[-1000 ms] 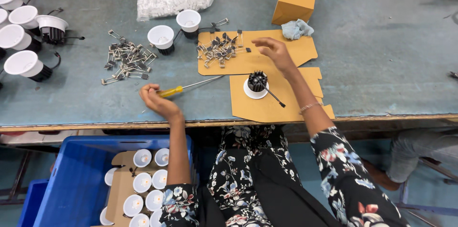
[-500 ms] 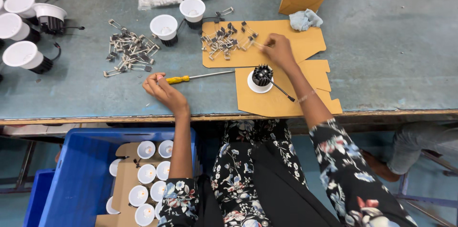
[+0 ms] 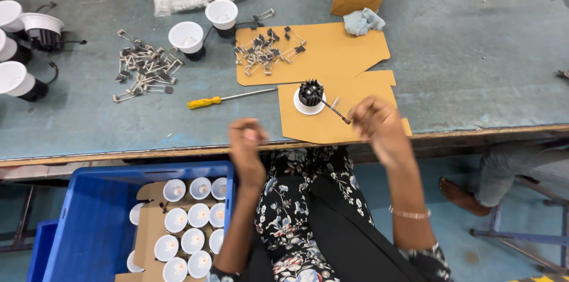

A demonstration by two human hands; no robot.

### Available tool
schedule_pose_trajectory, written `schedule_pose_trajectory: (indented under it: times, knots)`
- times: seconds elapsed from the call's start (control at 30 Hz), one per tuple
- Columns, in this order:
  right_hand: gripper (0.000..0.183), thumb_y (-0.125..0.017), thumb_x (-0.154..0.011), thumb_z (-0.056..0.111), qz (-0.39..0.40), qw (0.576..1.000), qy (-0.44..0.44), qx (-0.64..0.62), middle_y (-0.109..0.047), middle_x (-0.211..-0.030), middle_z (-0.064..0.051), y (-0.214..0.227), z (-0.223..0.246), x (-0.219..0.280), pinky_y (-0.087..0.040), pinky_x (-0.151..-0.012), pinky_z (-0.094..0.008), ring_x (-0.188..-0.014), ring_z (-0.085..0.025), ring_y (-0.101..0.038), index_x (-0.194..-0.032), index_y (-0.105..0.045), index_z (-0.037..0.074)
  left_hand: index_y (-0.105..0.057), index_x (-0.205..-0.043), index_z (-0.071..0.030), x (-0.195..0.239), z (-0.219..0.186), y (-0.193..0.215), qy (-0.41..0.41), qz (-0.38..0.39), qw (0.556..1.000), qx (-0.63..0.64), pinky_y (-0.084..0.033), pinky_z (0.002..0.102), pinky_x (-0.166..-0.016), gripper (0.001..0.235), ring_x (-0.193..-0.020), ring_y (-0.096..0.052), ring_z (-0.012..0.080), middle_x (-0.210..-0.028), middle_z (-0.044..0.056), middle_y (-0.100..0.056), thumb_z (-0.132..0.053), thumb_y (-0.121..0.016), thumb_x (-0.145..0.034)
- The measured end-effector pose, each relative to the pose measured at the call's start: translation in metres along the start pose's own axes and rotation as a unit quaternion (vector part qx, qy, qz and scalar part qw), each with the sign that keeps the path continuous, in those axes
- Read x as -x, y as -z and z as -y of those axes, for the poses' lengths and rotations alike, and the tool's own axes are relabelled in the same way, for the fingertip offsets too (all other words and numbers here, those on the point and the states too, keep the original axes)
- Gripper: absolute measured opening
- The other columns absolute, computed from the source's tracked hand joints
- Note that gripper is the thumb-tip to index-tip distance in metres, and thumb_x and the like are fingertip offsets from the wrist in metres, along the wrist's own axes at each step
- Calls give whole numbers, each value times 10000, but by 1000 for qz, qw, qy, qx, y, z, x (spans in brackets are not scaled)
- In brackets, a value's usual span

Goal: The person assembles small electronic components by inserting metal clips into white plastic housings. They use a yellow screwdriver to tighten the clips inside the housing and place the finished units into a blue bin.

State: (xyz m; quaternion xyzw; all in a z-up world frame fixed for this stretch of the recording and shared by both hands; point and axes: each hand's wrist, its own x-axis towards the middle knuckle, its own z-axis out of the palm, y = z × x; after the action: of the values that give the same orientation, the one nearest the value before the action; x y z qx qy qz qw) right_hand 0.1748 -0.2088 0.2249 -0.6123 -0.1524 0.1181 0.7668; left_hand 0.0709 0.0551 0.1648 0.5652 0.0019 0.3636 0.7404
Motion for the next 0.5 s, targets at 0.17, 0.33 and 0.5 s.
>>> schedule_pose_trajectory:
  times: [0.17,0.33,0.5]
  knots:
    - [196,-673,-986,205,32,995,-77,-53,-710,-830,-65,-50,-27,62,-416,-457,-201,-529,-72,-559,-900,-628,35,-608,-936,-31,46,-14,-51,162,205,965,-17,-381,243,-559,532,-613,-477,67,-687,-10,-541,-483,-394,-1116]
    - [156,-650,-998,173,67,990,-72,96,-702,-830,-57,-45,-32,88,-477,-541,-231,-639,-87,-611,-973,-665,20,-611,-757,8,49,-27,-60,136,255,946,-149,-431,312,-532,498,-525,-553,136,-600,71,-605,-336,-465,-1086]
    - [166,-633,-986,104,25,972,-45,231,-675,-765,-53,-54,-19,106,-465,-534,-240,-601,-100,-615,-1100,-697,1,-681,-835,-12,49,-47,-61,74,282,932,-216,-447,344,-521,356,-545,-592,228,-678,138,-646,-269,-527,-1027]
